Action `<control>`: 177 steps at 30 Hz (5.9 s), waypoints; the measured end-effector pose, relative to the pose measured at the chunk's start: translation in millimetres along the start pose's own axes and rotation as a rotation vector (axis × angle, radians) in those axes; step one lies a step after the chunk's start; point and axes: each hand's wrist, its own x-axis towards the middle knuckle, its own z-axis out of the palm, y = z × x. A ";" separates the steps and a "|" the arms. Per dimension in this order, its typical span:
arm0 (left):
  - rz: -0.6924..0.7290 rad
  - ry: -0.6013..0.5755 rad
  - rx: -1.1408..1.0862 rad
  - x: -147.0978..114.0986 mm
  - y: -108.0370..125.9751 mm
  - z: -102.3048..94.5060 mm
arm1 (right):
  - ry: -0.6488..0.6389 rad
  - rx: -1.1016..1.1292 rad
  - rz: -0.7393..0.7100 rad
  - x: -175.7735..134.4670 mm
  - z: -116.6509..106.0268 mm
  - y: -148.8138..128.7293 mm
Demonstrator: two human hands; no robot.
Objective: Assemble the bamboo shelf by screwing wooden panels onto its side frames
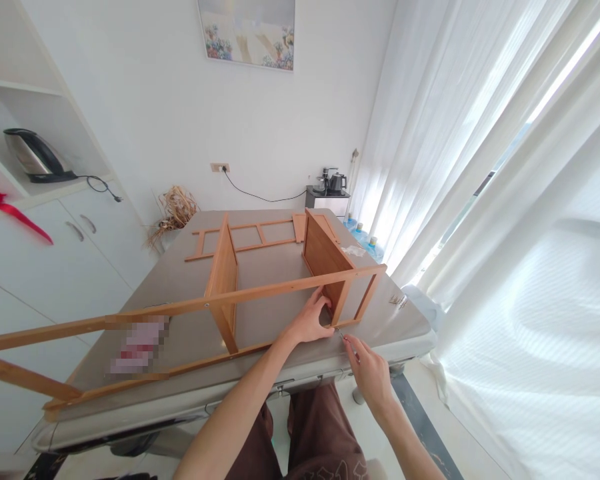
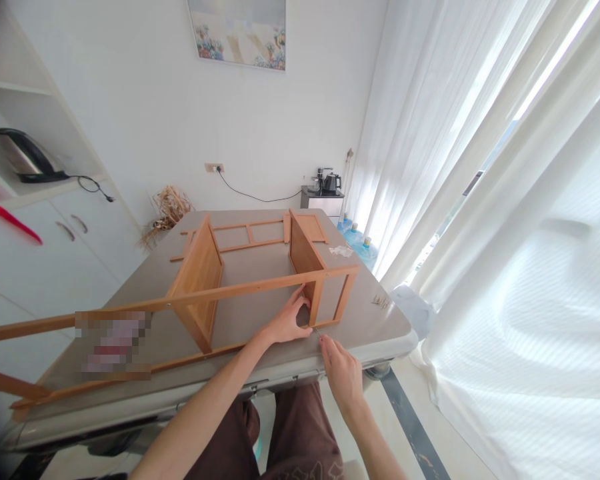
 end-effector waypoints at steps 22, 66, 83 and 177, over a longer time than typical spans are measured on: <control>-0.024 -0.003 -0.015 0.1 0.2 -1.6 | -0.029 -0.148 -0.246 6.5 -4.0 -3.6; -0.060 -0.003 -0.003 -0.3 0.5 -2.1 | 0.004 -0.071 -0.014 4.5 7.0 -4.9; -0.075 -0.019 -0.029 1.5 -1.7 -2.1 | -0.013 -0.179 -0.116 6.0 3.9 -7.3; -0.084 -0.066 -0.126 3.2 -13.4 1.0 | -0.148 -0.156 -0.147 23.8 -6.7 -6.3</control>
